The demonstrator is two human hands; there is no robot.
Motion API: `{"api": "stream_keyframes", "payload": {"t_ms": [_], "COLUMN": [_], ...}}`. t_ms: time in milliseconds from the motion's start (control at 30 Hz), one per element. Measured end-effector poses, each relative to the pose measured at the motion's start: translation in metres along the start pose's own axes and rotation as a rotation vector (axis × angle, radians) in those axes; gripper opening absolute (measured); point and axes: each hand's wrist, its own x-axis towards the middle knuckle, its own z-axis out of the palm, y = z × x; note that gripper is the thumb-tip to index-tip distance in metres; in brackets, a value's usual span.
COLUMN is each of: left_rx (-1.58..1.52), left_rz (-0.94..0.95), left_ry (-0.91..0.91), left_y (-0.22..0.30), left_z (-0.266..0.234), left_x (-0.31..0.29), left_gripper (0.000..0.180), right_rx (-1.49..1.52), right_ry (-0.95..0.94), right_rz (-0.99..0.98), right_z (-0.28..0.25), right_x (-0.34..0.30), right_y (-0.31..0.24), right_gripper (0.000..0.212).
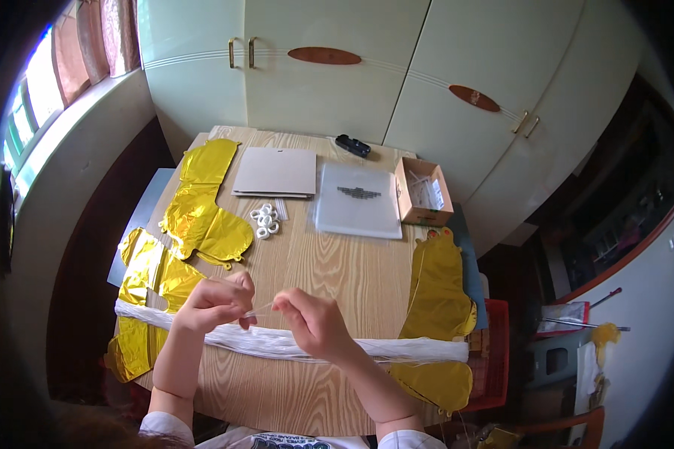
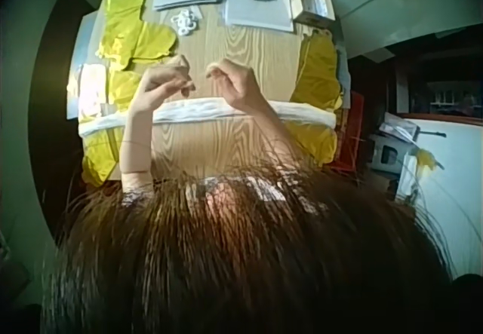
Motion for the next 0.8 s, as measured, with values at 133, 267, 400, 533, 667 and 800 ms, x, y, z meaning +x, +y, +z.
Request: {"api": "stream_keyframes", "payload": {"t_ms": [133,267,400,533,667,800], "left_rx": [0.050,0.290,-0.056,0.386,-0.049,0.152], "left_rz": [0.068,0.033,-0.018,-0.018,-0.026,-0.092], "left_ry": [0.210,0.042,0.159,0.137,0.038,0.297], "left_y": [-0.002,-0.002,-0.001,-0.004,-0.001,-0.005], "left_z": [0.014,0.002,0.011,0.012,0.007,0.015], "left_x": [0.011,0.004,0.004,0.005,0.003,0.006], "left_gripper": [0.015,0.012,0.011,0.012,0.014,0.009], "right_rx": [-0.006,0.052,-0.134,-0.012,-0.075,0.000], "right_ry": [-0.085,-0.037,-0.019,-0.102,-0.029,-0.060], "right_rz": [-0.079,-0.086,-0.057,-0.052,-0.012,-0.151], "right_z": [0.015,-0.004,0.012,0.002,0.004,0.008], "right_x": [-0.004,-0.003,-0.002,-0.006,-0.002,-0.006], "right_y": [0.005,-0.005,0.008,-0.005,0.008,-0.004], "right_gripper": [0.011,0.014,0.014,0.007,0.005,0.005]}}
